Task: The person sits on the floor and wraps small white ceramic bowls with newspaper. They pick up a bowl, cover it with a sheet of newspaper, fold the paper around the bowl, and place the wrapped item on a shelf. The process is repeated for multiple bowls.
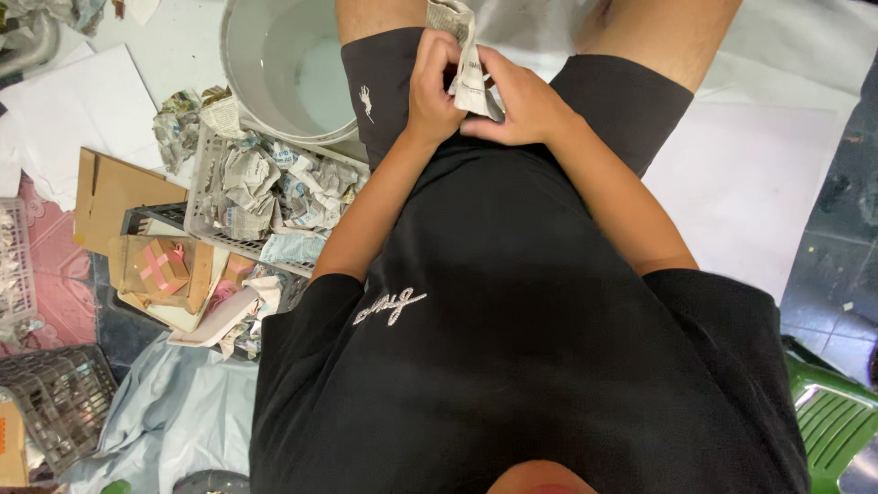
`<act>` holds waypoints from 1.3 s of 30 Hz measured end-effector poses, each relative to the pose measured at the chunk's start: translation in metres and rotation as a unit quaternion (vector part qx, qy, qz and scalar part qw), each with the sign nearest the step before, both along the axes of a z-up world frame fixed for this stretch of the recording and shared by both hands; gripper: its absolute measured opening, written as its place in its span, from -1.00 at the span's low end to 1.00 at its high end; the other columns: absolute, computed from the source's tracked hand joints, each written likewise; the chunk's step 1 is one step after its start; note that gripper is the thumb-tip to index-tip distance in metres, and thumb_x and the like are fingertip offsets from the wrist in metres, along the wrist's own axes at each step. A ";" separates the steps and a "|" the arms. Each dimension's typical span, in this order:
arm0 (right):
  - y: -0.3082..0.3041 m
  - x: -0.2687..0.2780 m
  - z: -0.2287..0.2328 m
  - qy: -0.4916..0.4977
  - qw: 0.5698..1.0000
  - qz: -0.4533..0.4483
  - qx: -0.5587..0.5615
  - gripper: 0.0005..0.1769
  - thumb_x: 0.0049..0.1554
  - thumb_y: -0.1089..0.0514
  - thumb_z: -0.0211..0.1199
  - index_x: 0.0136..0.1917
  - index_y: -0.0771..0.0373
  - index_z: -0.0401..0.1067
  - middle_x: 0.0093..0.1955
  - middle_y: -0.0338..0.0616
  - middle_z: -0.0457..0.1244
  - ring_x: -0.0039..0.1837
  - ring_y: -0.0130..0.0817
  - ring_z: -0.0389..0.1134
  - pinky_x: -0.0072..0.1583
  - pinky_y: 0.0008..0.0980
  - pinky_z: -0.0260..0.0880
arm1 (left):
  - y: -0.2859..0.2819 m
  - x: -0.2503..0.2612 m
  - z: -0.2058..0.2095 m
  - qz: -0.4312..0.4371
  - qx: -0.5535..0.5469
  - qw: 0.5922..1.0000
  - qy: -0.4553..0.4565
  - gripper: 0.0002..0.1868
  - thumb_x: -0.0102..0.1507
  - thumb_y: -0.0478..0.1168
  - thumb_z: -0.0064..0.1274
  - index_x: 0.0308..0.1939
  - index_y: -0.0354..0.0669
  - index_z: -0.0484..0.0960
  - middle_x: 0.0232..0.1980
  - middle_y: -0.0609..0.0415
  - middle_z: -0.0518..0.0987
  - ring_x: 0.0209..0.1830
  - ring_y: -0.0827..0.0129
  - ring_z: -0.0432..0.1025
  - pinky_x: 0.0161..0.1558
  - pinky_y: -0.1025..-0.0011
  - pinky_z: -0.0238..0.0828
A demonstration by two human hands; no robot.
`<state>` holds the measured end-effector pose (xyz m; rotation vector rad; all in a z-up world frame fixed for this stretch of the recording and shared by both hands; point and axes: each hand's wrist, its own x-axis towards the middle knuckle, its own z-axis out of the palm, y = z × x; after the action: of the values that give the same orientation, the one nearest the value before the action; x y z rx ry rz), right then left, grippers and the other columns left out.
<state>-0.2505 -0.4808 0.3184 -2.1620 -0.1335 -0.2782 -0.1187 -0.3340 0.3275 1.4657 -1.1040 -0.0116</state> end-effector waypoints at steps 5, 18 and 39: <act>-0.012 0.006 -0.011 0.001 0.990 -0.104 0.092 -0.77 0.39 0.30 0.15 0.31 0.31 0.35 0.00 -0.05 0.32 0.06 -0.28 0.36 0.15 -0.38 0.37 | 0.011 0.013 0.003 -0.029 -0.016 0.999 0.021 -0.86 0.39 -0.30 0.12 -0.07 -0.28 0.50 0.00 -0.05 0.51 0.00 0.21 0.47 0.08 0.30 0.43; -0.045 0.021 0.012 -0.016 0.959 -0.193 0.206 -0.76 0.48 0.15 0.24 0.01 0.37 0.47 -0.15 -0.26 0.33 -0.14 -0.54 0.30 -0.07 -0.45 0.33 | 0.109 0.135 -0.007 -0.021 -0.058 0.944 0.323 -0.66 0.47 -0.15 0.14 0.22 -0.33 0.57 0.02 0.07 0.70 -0.11 0.48 0.55 -0.08 0.47 0.49; -0.029 0.075 -0.037 0.094 0.951 -0.045 0.290 -0.76 0.28 0.29 0.27 0.22 0.28 0.40 0.11 -0.23 0.33 0.12 -0.50 0.38 0.12 -0.44 0.43 | 0.092 0.083 0.056 -0.020 0.321 0.942 -0.100 -0.83 0.40 -0.17 0.16 -0.15 -0.19 0.75 -0.18 -0.09 0.67 -0.19 0.00 0.53 -0.13 0.13 0.45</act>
<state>-0.1752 -0.5094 0.2814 -1.5976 0.1430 -0.1375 -0.0362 -0.2423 0.3832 2.0584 -1.3697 -0.2810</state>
